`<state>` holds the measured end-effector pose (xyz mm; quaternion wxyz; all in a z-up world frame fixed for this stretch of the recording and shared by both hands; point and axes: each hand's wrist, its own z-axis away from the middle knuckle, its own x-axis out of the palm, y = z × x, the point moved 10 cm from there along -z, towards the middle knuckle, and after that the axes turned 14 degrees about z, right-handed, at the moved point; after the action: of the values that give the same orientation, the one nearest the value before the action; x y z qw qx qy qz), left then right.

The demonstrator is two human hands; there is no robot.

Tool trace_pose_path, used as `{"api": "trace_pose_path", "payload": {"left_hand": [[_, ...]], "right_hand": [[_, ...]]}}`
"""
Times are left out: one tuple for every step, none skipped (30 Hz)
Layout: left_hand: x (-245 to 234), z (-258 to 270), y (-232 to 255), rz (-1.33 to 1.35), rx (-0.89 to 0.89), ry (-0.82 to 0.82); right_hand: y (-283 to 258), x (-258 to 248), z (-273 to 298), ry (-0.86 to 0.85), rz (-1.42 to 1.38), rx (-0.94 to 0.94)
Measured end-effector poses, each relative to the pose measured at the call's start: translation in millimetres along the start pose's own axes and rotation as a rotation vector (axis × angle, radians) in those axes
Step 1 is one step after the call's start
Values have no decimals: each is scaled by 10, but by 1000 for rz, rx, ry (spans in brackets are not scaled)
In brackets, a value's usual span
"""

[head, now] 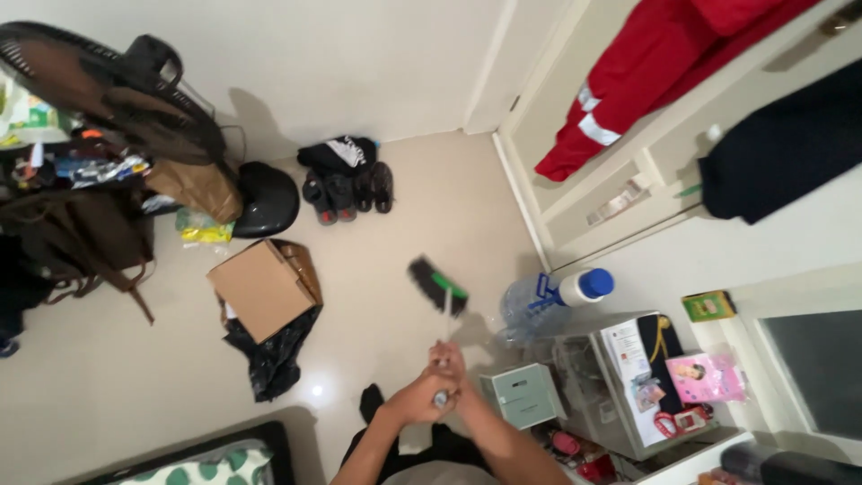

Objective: The person is sweeping the floor and tidying up objects in a small room.

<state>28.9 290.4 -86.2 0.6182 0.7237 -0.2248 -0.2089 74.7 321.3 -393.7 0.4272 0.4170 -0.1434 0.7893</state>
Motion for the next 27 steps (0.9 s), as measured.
{"api": "trace_pose_path", "payload": {"left_hand": [[-62,44,40,5,-8,3],[-194,31,151,3,65,37],[-316,18,265,1,137,70],[-392,59,386,4,143,65],[-456,97,490,36,132,52],[-503,124,593,69,121,40],[-575,197,781,72,128,37],[-630,264,913,86,76,6],[-678,329,1043,99,23,-24],[-711,412,1137,99,27,-31],[-778,488,1206,127,10,3],[-838,561,1272,155,-7,36],[-788,689,1046,155,-4,29],[-870,827,880,181,67,142],[-948,980,712,208,140,255],[-1021,948,620,201,147,256],[-952,875,345,194,-45,129],[-890,865,72,181,-237,2],[-1007,760,271,172,-235,8],[-1194,680,574,74,-132,114],[-1369,610,884,-29,-27,213],[-1449,655,679,-33,-28,224],[-1725,764,376,-46,-133,436],[-1993,931,86,-57,-243,646],[-2135,1148,-281,-62,-247,656],[-2468,1475,-475,-116,-86,899],[-2750,1848,-684,-170,76,1141]], "right_hand": [[-10,-81,-71,7,-3,5],[-66,-76,-188,-24,13,13],[-129,-71,-296,-55,30,22],[-33,-18,-271,-56,32,14],[59,55,-241,-80,104,3],[132,125,-198,-103,179,-8],[350,324,20,-103,182,-15],[265,771,334,-211,757,-457],[440,1303,783,-326,1329,-898],[588,1481,860,-323,1328,-905],[799,1428,732,-261,991,-546],[1137,1397,686,-203,645,-196],[1176,1453,662,-203,644,-204],[1507,1394,609,-152,292,142],[1847,1444,675,-103,-69,480],[1812,1406,535,-109,-63,481],[1787,1326,399,-119,145,490],[1773,1247,246,-130,352,498],[1728,1349,164,-138,358,504],[1698,1281,118,-49,512,517],[1638,1218,69,40,666,528],[1586,1423,128,39,673,537],[1452,1556,164,100,835,516],[1324,1707,192,159,993,491],[1208,1708,153,154,996,502],[1015,1752,64,124,1124,454],[810,1808,-37,92,1250,403]]}}
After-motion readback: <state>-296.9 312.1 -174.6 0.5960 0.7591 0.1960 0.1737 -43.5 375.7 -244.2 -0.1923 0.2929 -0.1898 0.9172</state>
